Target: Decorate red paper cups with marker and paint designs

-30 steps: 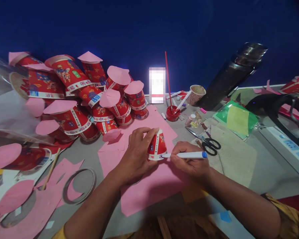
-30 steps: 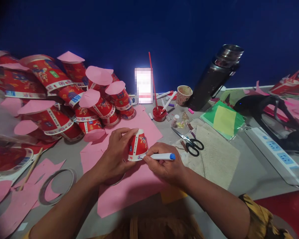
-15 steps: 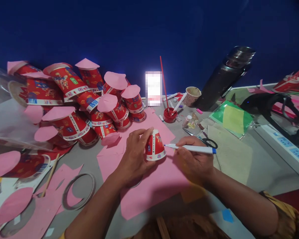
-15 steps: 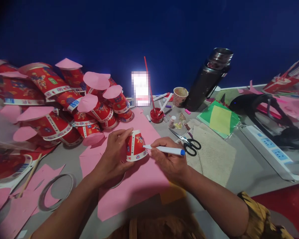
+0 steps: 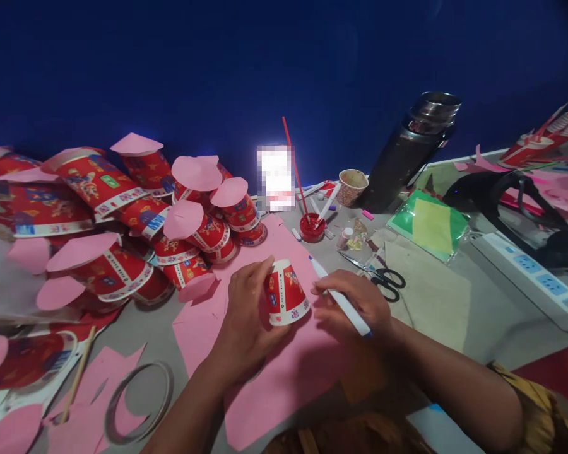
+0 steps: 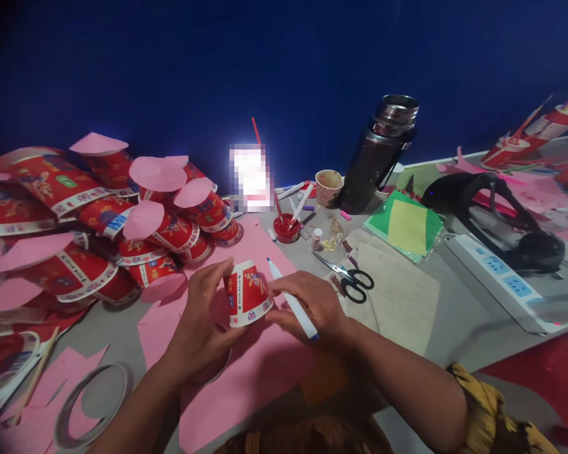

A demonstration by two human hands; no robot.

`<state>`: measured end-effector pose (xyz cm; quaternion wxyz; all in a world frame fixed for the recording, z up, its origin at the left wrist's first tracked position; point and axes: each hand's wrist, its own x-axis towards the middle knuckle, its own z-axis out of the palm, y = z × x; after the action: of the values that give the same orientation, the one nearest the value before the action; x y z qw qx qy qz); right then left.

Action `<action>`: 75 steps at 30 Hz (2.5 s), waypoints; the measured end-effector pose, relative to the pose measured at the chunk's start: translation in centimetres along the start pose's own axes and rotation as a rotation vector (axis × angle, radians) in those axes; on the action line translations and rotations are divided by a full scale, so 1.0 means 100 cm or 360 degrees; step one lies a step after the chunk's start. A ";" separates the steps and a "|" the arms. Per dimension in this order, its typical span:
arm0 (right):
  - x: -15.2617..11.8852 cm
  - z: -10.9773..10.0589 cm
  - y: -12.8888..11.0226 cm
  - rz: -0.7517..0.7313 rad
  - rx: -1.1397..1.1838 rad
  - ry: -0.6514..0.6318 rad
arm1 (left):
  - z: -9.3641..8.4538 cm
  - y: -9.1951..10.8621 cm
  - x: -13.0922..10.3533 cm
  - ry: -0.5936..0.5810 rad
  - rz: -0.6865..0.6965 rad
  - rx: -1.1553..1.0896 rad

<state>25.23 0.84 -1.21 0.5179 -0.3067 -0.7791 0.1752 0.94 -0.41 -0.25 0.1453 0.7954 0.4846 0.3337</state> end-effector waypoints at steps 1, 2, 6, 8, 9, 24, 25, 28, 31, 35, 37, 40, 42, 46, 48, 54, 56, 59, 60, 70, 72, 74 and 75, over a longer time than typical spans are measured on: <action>0.003 -0.001 0.001 -0.0031 -0.0017 -0.0032 | -0.002 0.001 0.001 -0.0004 0.0023 0.0008; 0.005 -0.002 0.002 -0.0051 -0.0039 -0.0070 | -0.004 0.003 0.001 -0.0012 0.0047 0.0020; 0.011 -0.007 0.008 -0.0079 -0.0054 -0.0192 | -0.014 0.014 0.009 -0.0111 0.0167 0.0138; 0.011 -0.008 0.011 -0.0044 -0.0033 -0.0231 | -0.018 0.020 0.014 -0.0168 0.0222 0.0170; 0.010 -0.008 0.012 -0.0015 -0.0031 -0.0254 | -0.020 0.023 0.016 -0.0189 0.0240 0.0168; 0.009 -0.012 0.012 0.0298 0.0140 -0.0395 | -0.016 -0.001 -0.002 -0.0392 -0.0417 -0.0907; 0.008 -0.010 0.012 0.0301 0.0145 -0.0416 | -0.014 -0.003 -0.003 -0.0379 -0.0440 -0.0969; 0.008 -0.009 0.011 0.0306 0.0166 -0.0449 | -0.009 -0.007 -0.006 -0.0292 -0.0518 -0.1068; 0.010 -0.011 0.008 0.0282 0.0168 -0.0404 | -0.008 -0.010 -0.005 -0.0173 -0.0628 -0.1044; 0.010 -0.017 0.003 0.0215 0.0152 -0.0212 | -0.008 -0.012 -0.003 -0.0066 -0.0662 -0.0994; 0.009 -0.021 0.000 0.0191 0.0252 -0.0149 | -0.007 -0.011 -0.002 -0.0056 -0.0670 -0.1012; 0.005 -0.026 -0.007 0.0262 0.0389 -0.0122 | -0.007 -0.009 -0.002 -0.0043 -0.0666 -0.1038; 0.002 -0.026 -0.012 0.0352 0.0364 -0.0063 | -0.007 -0.008 -0.001 -0.0054 -0.0645 -0.1055; -0.004 -0.021 -0.020 0.0496 0.0289 0.0032 | -0.007 -0.009 -0.001 -0.0053 -0.0585 -0.1053; -0.005 -0.019 -0.020 0.0518 0.0318 0.0045 | -0.007 -0.009 -0.001 -0.0056 -0.0586 -0.1045; -0.001 -0.018 -0.020 0.0419 0.0366 -0.0021 | -0.005 -0.011 -0.007 -0.0109 -0.0557 -0.0999; 0.002 -0.017 -0.022 0.0347 0.0312 -0.0025 | -0.005 -0.012 -0.009 -0.0131 -0.0555 -0.0954; 0.005 -0.015 -0.024 0.0248 0.0297 -0.0030 | -0.006 -0.012 -0.009 -0.0141 -0.0569 -0.0932; 0.006 -0.014 -0.024 0.0223 0.0311 -0.0037 | -0.007 -0.012 -0.009 -0.0142 -0.0572 -0.0930; 0.012 -0.016 -0.023 0.0198 0.0369 -0.0129 | -0.007 -0.010 -0.008 -0.0167 -0.0524 -0.0911; 0.013 -0.016 -0.024 0.0221 0.0369 -0.0137 | -0.007 -0.010 -0.008 -0.0178 -0.0524 -0.0929; 0.013 -0.016 -0.025 0.0232 0.0391 -0.0154 | -0.007 -0.010 -0.008 -0.0179 -0.0512 -0.0921; 0.013 -0.016 -0.025 0.0238 0.0405 -0.0165 | -0.007 -0.010 -0.008 -0.0176 -0.0503 -0.0909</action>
<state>25.60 -0.22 1.85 0.4973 -0.2862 -0.7513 0.3261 -0.43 -0.64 -0.60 0.4386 0.6544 0.4803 0.3856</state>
